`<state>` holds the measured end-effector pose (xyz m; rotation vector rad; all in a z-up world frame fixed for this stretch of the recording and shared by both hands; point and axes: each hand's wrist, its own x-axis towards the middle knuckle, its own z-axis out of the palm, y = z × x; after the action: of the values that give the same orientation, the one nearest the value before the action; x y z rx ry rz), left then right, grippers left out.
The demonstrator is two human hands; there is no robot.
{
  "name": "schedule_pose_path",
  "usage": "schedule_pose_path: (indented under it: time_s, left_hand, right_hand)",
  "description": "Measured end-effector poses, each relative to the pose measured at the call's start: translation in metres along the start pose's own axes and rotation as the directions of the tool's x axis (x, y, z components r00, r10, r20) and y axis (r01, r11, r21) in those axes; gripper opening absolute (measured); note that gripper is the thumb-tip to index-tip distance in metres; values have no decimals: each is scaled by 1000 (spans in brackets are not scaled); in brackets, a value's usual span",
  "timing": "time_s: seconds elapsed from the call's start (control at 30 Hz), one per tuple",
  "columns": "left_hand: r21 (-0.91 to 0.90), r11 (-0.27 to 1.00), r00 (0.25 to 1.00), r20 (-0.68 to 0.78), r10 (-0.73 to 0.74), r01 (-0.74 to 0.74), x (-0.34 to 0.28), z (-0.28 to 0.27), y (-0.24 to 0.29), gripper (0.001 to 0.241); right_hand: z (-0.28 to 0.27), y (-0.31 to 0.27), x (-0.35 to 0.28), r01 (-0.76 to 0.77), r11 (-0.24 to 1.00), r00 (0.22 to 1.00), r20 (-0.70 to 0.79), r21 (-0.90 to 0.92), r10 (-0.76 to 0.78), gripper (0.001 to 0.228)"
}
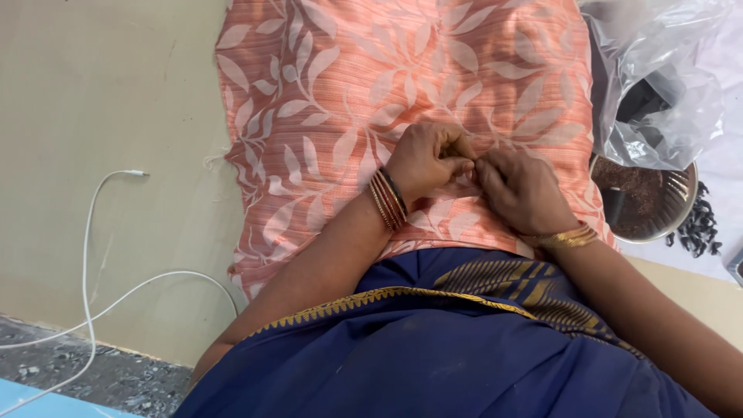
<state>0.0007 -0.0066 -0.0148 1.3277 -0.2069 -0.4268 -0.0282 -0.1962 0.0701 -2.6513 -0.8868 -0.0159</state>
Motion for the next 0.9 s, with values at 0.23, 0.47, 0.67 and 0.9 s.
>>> schedule_pose_path:
  time_s: [0.23, 0.47, 0.67, 0.9]
  left_hand:
    - [460, 775, 881, 33, 472, -433, -11, 8, 37, 20]
    - [-138, 987, 986, -133, -97, 79, 6, -6, -3, 10]
    - [-381, 894, 966, 192, -172, 235, 14, -13, -39, 18]
    - [-297, 888, 932, 202, -302, 352, 9, -12, -29, 10]
  right_hand:
    - [10, 14, -4, -657, 277, 712, 456, 701, 534, 25]
    - [-19, -19, 6, -191, 956, 970, -104, 224, 218, 28]
    - [-24, -28, 13, 198, 932, 980, 75, -305, -184, 65]
    - [-12, -9, 6, 272, 884, 960, 174, -379, -221, 52]
